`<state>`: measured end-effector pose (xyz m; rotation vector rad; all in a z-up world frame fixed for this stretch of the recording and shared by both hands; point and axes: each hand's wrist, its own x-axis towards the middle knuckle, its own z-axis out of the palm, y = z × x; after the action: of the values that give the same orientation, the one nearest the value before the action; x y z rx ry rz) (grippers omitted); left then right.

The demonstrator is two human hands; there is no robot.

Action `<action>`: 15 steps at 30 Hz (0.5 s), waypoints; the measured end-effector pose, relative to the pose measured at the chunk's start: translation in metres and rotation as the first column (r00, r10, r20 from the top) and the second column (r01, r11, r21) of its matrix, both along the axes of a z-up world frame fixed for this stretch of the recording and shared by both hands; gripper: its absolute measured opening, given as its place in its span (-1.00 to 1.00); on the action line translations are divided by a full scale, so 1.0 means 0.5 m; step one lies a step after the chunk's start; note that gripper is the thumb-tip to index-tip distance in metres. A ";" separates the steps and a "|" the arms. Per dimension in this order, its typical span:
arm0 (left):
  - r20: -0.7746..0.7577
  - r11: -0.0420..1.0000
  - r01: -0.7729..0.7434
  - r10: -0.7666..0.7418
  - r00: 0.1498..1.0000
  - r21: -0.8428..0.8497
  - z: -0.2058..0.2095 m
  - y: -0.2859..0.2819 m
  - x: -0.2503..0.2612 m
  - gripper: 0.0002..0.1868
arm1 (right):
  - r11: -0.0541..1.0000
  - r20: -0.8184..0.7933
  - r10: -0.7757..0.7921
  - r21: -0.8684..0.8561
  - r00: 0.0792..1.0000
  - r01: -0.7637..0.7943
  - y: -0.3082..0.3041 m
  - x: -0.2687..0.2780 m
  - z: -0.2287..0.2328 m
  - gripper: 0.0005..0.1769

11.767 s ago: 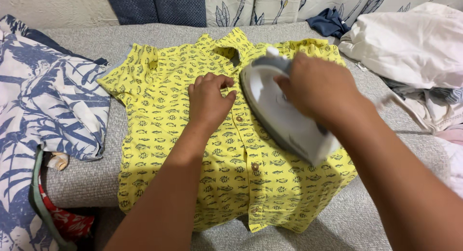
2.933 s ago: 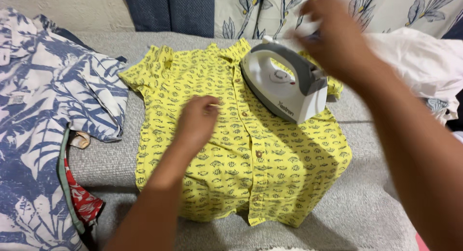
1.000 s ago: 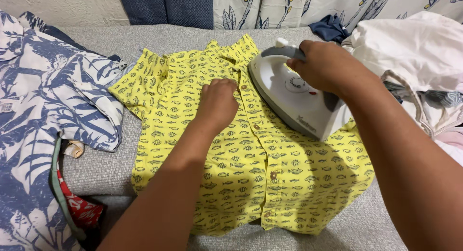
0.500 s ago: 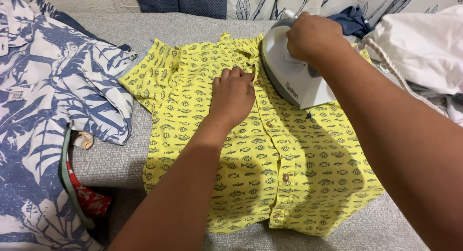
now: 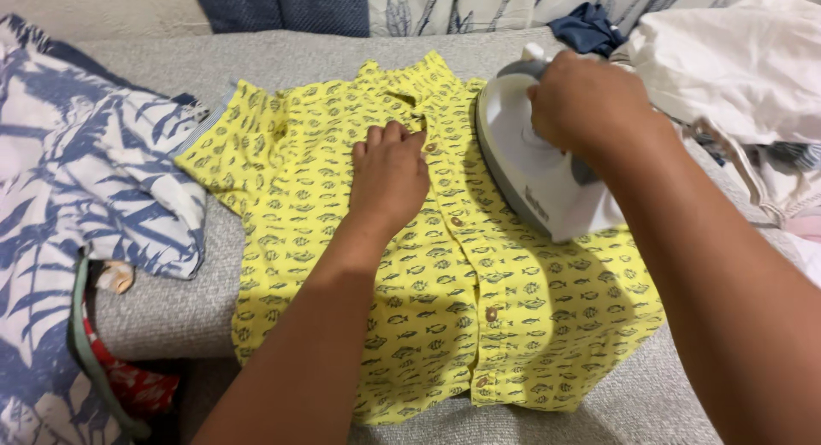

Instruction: The person irons a yellow short-sleeved shirt with a fish pattern on a bed. They repeatedly smooth the fabric with their hands and move the iron across the front, sleeves, and collar areas.

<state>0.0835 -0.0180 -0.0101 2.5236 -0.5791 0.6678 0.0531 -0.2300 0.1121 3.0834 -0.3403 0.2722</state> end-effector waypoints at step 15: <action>-0.017 0.999 0.010 -0.010 1.000 -0.031 0.004 0.003 -0.004 -0.65 | 0.979 -0.093 -0.127 0.149 0.988 0.140 0.023 -0.059 0.024 -0.49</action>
<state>0.0812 -0.0164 -0.0083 2.4933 -0.5703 0.6463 0.0239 -0.2183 0.1242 3.1917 -0.5893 0.1175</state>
